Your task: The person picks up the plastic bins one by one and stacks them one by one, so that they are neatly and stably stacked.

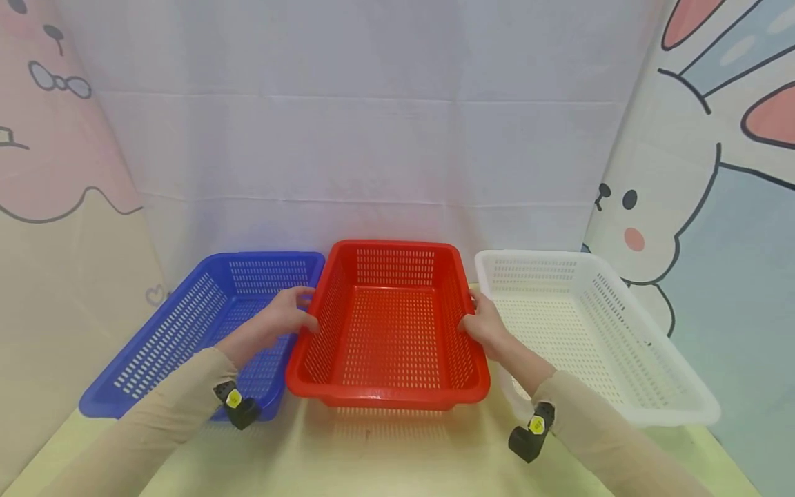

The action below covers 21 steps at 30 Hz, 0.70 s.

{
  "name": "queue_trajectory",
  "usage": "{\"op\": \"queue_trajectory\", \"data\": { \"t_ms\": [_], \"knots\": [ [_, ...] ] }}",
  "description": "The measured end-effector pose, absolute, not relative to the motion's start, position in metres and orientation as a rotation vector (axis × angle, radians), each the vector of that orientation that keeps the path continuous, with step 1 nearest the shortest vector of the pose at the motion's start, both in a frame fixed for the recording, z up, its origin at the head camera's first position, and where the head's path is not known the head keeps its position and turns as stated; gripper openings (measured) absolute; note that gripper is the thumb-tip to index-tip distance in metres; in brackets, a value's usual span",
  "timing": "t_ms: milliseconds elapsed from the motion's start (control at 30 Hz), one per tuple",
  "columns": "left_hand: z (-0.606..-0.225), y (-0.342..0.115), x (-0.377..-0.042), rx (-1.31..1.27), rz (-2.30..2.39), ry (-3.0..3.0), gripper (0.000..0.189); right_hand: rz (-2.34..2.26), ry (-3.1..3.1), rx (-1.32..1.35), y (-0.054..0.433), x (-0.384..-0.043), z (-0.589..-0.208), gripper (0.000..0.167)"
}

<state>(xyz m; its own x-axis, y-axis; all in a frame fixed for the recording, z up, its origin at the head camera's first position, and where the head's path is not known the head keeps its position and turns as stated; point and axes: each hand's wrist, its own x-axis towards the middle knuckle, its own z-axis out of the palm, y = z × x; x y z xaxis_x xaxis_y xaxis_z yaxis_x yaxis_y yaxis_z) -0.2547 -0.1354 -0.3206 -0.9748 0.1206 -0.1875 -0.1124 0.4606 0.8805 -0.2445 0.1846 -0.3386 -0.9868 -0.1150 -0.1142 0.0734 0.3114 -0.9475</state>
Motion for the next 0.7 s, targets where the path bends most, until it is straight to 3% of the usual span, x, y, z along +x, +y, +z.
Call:
{"op": "queue_trajectory", "data": {
  "t_ms": [700],
  "knots": [
    [-0.303,-0.165,-0.247,0.098,1.539,2.451,0.073,-1.784,2.380,-0.122,0.182,-0.237,-0.319,0.064]
  ]
}}
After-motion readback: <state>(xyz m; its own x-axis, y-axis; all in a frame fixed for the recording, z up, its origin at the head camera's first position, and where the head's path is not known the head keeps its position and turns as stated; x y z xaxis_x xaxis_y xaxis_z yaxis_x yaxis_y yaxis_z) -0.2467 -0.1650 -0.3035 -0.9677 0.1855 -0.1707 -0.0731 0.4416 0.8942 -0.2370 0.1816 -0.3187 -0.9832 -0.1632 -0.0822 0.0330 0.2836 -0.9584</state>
